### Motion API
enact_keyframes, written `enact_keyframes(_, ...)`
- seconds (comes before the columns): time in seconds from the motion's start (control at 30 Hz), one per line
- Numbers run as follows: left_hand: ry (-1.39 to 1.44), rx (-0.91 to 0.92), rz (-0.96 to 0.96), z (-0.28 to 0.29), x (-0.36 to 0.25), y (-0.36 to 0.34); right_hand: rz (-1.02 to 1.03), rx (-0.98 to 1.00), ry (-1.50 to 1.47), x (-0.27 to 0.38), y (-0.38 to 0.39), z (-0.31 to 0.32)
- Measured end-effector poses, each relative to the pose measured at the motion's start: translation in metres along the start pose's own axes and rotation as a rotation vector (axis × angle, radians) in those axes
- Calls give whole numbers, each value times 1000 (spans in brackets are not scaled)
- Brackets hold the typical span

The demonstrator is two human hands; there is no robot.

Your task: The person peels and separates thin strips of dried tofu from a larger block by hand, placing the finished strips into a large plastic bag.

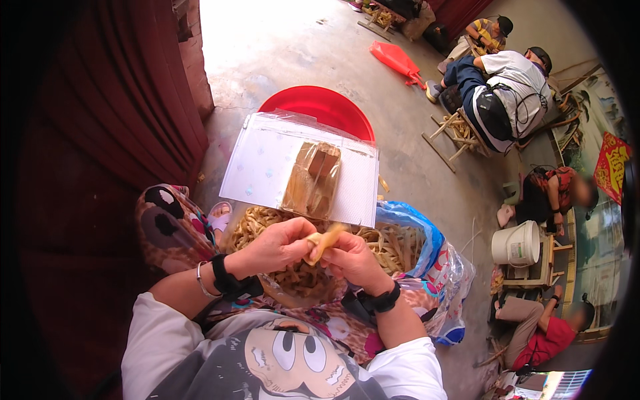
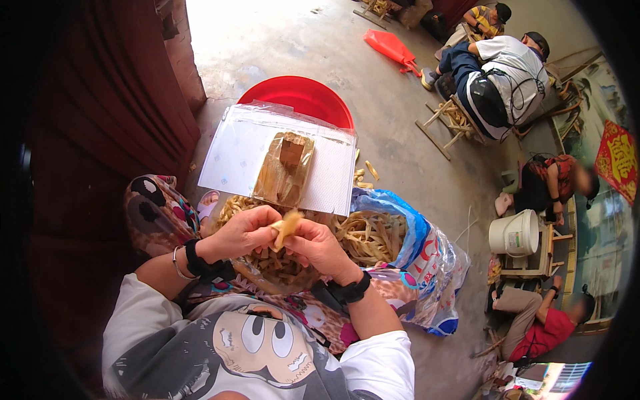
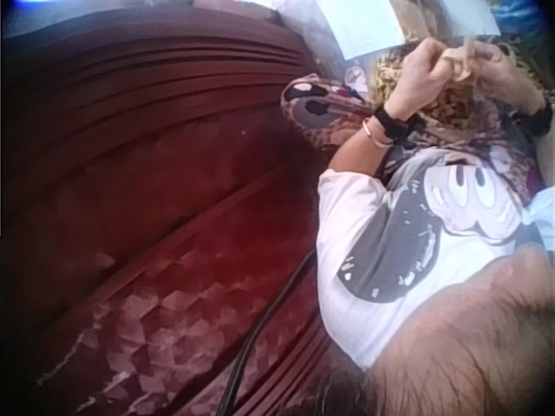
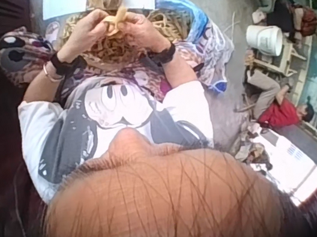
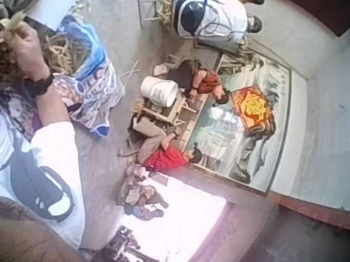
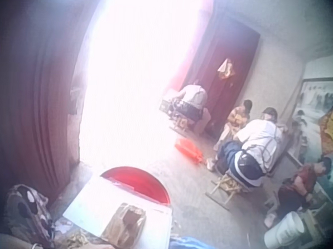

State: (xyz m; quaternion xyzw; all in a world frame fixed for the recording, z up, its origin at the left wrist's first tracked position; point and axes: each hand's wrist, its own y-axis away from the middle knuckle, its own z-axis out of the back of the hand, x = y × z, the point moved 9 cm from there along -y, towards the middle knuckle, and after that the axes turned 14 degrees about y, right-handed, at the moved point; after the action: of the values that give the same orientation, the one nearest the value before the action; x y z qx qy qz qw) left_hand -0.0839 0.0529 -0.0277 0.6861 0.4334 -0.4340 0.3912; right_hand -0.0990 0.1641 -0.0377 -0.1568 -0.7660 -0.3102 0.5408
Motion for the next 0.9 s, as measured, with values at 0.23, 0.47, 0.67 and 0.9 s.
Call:
enact_keyframes(0.23, -643, 35, -709, -25, -64, 20, -164, 45, -245, -10, -7, -10)
enact_keyframes(0.47, -487, -76, -356, 0, -30, 6, 20, -234, 453, 16, 2, -6)
enact_keyframes(0.67, -831, -154, -680, -7, -62, 21, -118, 74, -197, -9, -1, -14)
enact_keyframes(0.9, -769, -67, -530, -3, -48, 18, -159, -63, -59, -1, -3, 2)
